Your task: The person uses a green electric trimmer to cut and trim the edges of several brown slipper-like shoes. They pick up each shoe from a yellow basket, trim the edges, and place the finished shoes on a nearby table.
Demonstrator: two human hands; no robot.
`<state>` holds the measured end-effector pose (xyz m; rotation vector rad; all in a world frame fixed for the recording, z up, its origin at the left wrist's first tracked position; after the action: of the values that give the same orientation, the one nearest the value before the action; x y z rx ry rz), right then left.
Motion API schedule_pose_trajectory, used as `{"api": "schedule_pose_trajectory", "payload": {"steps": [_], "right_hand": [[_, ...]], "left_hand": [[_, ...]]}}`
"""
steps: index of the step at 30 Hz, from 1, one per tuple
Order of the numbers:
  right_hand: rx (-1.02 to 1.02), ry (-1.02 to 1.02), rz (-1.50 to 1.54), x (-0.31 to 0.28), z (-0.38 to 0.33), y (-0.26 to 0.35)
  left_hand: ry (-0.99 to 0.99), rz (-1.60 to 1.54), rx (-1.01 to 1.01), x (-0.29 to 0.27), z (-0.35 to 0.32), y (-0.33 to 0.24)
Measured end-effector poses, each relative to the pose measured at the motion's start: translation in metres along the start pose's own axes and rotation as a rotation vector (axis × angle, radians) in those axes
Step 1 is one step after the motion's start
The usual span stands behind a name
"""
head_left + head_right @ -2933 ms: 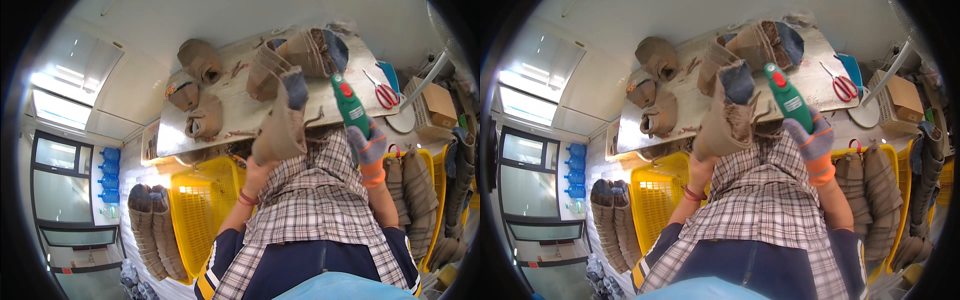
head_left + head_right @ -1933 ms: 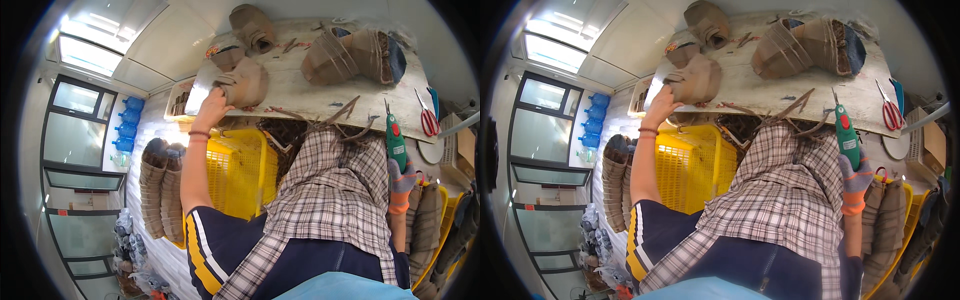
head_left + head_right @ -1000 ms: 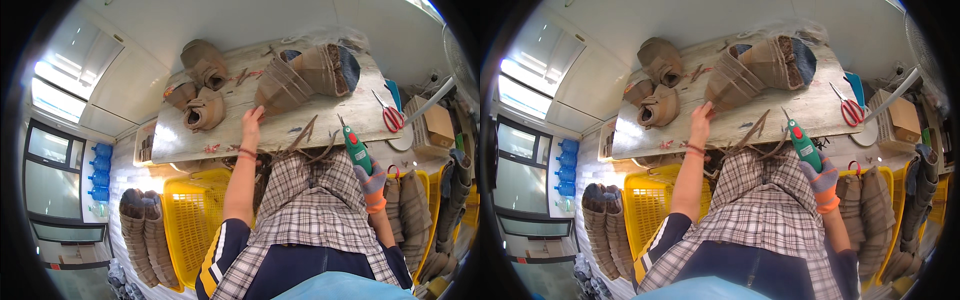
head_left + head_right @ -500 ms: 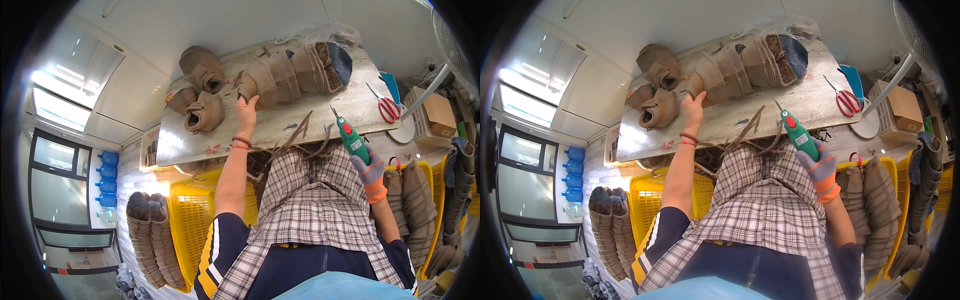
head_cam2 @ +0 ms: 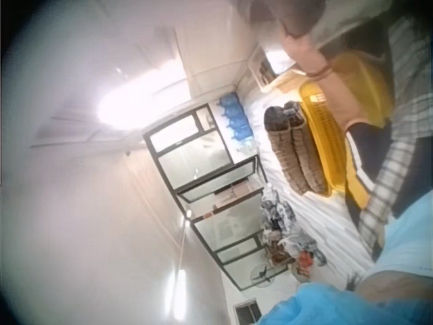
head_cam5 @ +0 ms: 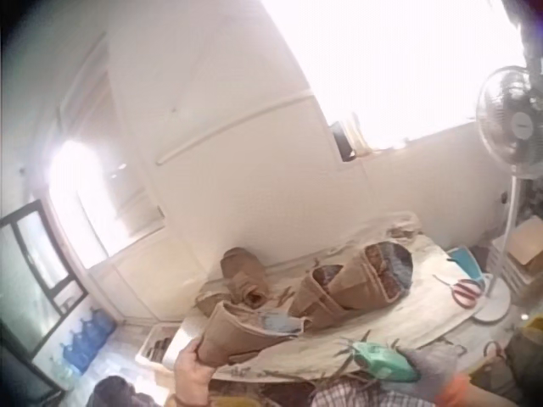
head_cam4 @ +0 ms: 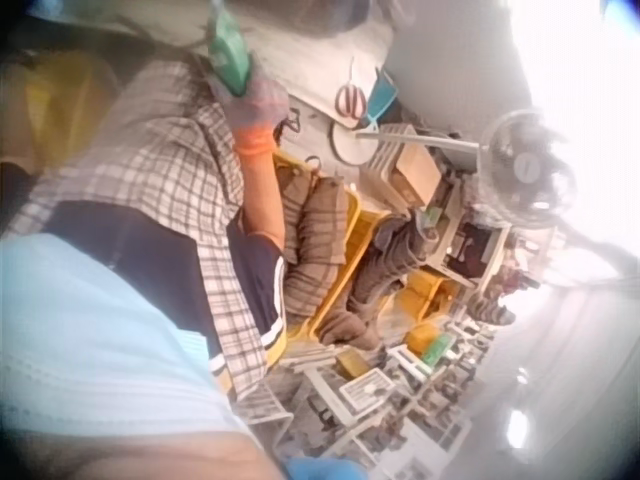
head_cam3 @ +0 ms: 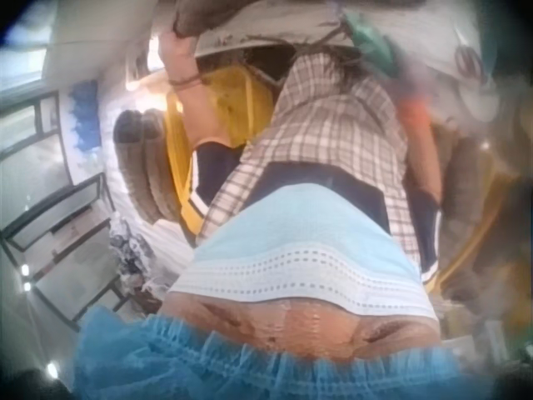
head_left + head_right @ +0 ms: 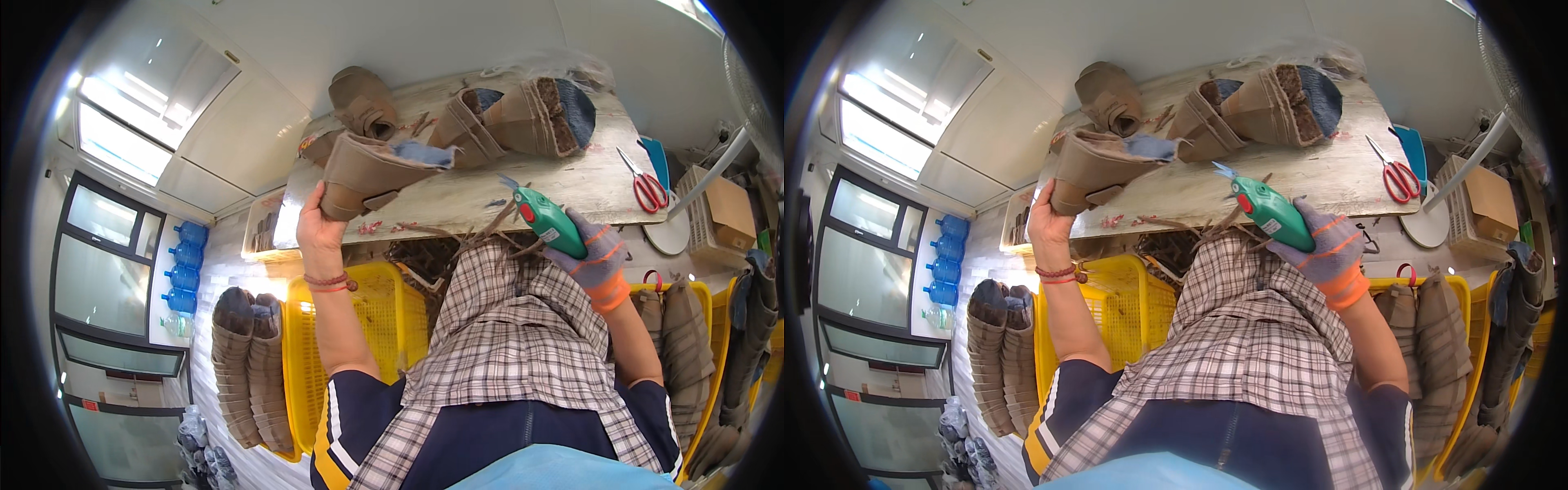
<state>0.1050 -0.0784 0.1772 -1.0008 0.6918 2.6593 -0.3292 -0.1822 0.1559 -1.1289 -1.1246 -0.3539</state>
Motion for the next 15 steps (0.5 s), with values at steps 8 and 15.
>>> {"api": "schedule_pose_trajectory", "payload": {"steps": [8, 15], "right_hand": [[-0.082, 0.057, -0.195, 0.012, -0.008, -0.007], [-0.048, 0.044, -0.121, 0.006, -0.016, -0.011]], "left_hand": [[0.046, -0.172, -0.273, 0.012, -0.015, 0.083], [0.078, -0.246, -0.372, 0.009, -0.006, 0.127]]}}
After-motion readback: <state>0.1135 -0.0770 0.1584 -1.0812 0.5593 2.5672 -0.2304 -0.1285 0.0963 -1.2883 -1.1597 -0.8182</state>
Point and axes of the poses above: each hand's wrist, its own z-axis towards the middle knuckle, its own x-axis out of the palm, y = z × x, the point moved 9 cm from there along z, towards the middle knuckle, and after that the axes turned 10 degrees about y, right-handed, at the moved point
